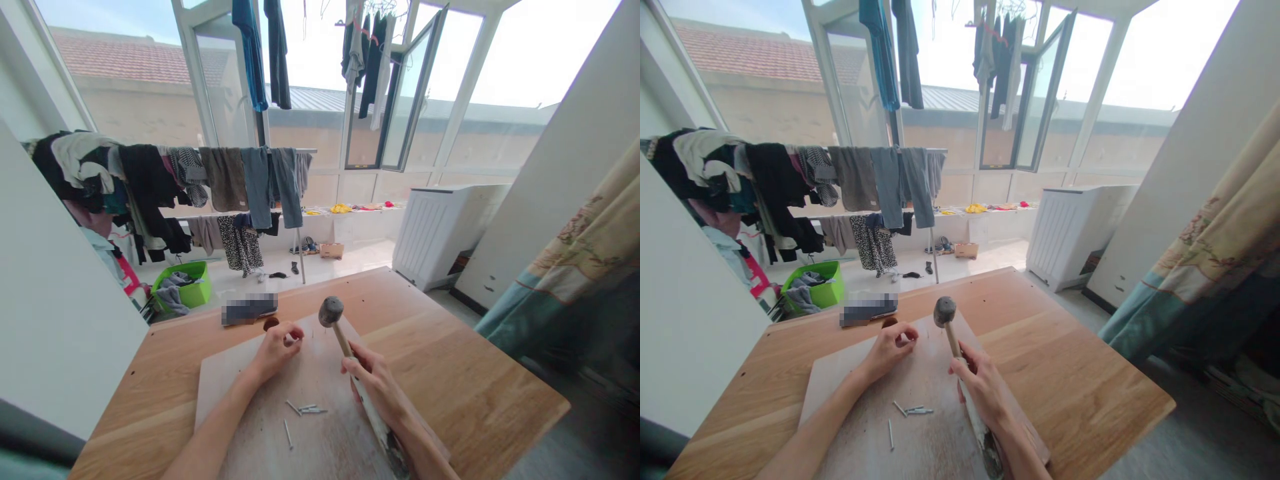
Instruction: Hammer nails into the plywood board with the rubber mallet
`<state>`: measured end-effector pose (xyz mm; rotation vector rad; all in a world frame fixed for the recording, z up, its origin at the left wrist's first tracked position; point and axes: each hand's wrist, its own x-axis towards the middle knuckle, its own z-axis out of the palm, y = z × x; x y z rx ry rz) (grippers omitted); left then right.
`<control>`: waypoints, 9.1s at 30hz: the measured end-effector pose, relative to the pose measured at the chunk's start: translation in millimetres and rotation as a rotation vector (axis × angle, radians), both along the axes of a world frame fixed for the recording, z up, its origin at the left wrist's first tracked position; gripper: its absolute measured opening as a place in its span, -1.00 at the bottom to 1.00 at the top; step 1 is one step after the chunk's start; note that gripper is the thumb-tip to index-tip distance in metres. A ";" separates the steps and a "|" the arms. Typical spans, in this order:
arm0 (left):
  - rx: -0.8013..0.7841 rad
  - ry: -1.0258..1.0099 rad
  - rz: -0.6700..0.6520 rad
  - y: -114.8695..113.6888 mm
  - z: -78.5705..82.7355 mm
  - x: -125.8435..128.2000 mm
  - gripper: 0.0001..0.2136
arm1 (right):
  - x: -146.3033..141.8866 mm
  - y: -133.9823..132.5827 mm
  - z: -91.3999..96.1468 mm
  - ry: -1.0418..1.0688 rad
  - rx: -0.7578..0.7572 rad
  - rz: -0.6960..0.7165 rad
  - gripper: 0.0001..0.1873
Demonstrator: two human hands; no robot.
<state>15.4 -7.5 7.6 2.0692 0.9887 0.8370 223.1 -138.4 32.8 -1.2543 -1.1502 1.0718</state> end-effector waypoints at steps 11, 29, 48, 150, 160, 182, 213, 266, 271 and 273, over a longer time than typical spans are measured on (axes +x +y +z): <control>-0.016 -0.038 0.031 1.3 -0.9 3.1 -0.67 | -31.6 -6.5 -5.5 0.053 -0.002 0.092 -0.52; 0.016 -0.059 -0.038 9.4 -12.3 0.5 -0.78 | -32.4 -9.4 -17.0 -0.032 -0.031 0.118 -0.63; -0.215 0.569 -0.432 -17.0 53.6 -27.2 -0.76 | -28.8 -8.2 -9.6 0.033 0.023 -0.011 -0.64; 0.002 0.584 -0.124 -2.1 68.1 -61.9 -0.82 | -37.3 -6.9 -8.0 0.083 0.009 0.031 -0.65; -0.025 0.424 -0.198 3.5 60.1 -57.4 -0.79 | -37.8 -7.9 -5.5 0.074 0.013 0.035 -0.65; -0.254 0.203 -0.147 18.0 24.6 -59.2 -0.80 | -41.2 -4.5 -6.3 0.069 -0.025 0.134 -0.72; -0.093 0.460 -0.116 5.3 55.5 -65.1 -0.82 | -71.4 -3.4 -5.2 0.121 0.001 0.066 -0.72; -0.117 0.444 -0.140 8.2 50.8 -75.3 -0.86 | -66.4 -3.8 -2.0 0.215 0.003 0.013 -0.69; -0.162 0.462 -0.143 9.0 51.1 -78.3 -0.86 | -66.4 -4.9 0.3 0.216 0.007 0.027 -0.70; -0.157 0.474 -0.156 8.7 52.5 -77.3 -0.86 | -66.2 -4.9 0.1 0.219 0.008 0.036 -0.70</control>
